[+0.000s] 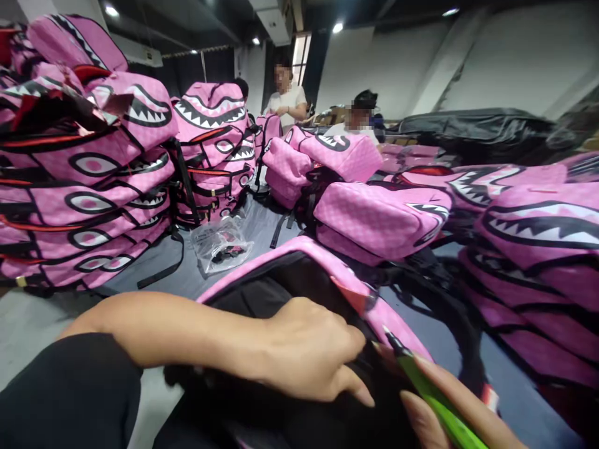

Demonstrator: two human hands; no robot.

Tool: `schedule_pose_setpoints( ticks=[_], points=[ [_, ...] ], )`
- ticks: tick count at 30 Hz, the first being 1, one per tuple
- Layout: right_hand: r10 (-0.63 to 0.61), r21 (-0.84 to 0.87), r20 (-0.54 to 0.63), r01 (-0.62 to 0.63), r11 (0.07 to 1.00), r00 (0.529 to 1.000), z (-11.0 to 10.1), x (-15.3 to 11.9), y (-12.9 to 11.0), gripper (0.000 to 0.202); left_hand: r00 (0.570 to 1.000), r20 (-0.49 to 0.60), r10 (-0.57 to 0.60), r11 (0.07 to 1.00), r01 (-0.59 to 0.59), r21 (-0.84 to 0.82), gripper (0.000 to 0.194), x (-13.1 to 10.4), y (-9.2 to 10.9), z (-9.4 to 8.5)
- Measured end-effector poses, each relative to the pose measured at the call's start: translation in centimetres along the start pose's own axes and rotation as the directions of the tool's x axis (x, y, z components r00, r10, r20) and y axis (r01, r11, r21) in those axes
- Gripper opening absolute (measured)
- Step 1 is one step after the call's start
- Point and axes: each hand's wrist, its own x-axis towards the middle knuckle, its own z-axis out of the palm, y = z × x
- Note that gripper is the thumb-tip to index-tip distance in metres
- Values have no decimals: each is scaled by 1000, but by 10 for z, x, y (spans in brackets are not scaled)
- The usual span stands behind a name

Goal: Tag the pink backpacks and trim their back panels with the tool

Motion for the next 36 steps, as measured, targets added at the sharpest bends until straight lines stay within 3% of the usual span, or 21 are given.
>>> schedule_pose_setpoints(
  ticks=[3,5,7,9,11,14,15,17,20,22,24,26,28,31,33,36],
  points=[
    [-178,87,115,168,982,977,33,-1,3,29,994,28,-106,991,108,-76,50,-24,-14,37],
    [-261,137,157,241,961,952,57,-8,5,35,993,56,-104,994,107,-40,45,-35,-26,67],
    [-294,155,158,270,950,943,75,-16,4,40,995,53,-85,996,85,18,39,-46,-34,84],
    [-301,151,144,280,948,943,86,-22,-1,42,997,26,-74,997,73,30,31,-55,-36,85],
    [-287,166,141,264,950,947,93,-24,-8,42,990,-83,-117,993,118,13,25,-61,-40,73],
    [-174,188,133,148,971,976,101,-23,-16,38,914,-313,-259,965,255,-53,30,-55,-54,49],
    [-129,191,121,105,976,984,103,-24,-19,37,907,-306,-291,957,282,-74,36,-49,-60,45],
    [-61,204,84,43,978,995,105,-27,-26,33,941,-154,-300,954,295,-52,51,-36,-73,42],
    [-39,269,127,4,963,991,98,-40,-40,27,946,83,-313,945,302,124,70,-20,-87,55],
    [-79,316,202,11,949,976,89,-48,-48,24,932,149,-332,931,298,208,70,-15,-91,67],
    [-103,346,271,3,938,957,81,-52,-49,24,939,157,-305,934,262,245,70,-16,-92,77],
    [-61,359,324,-64,931,944,78,-53,-41,26,965,97,-243,940,209,270,79,-19,-89,82],
    [76,362,362,-216,907,929,79,-52,-30,28,982,51,-184,942,161,294,96,-22,-84,83],
    [273,346,399,-420,839,875,83,-46,-17,24,980,106,-169,929,123,348,125,-23,-73,81],
    [246,306,450,-407,861,858,83,-40,-12,17,959,174,-224,910,143,388,132,-20,-68,83],
    [81,212,563,-238,948,823,77,-25,-7,15,934,192,-302,887,201,417,127,-15,-68,91]
  ],
)
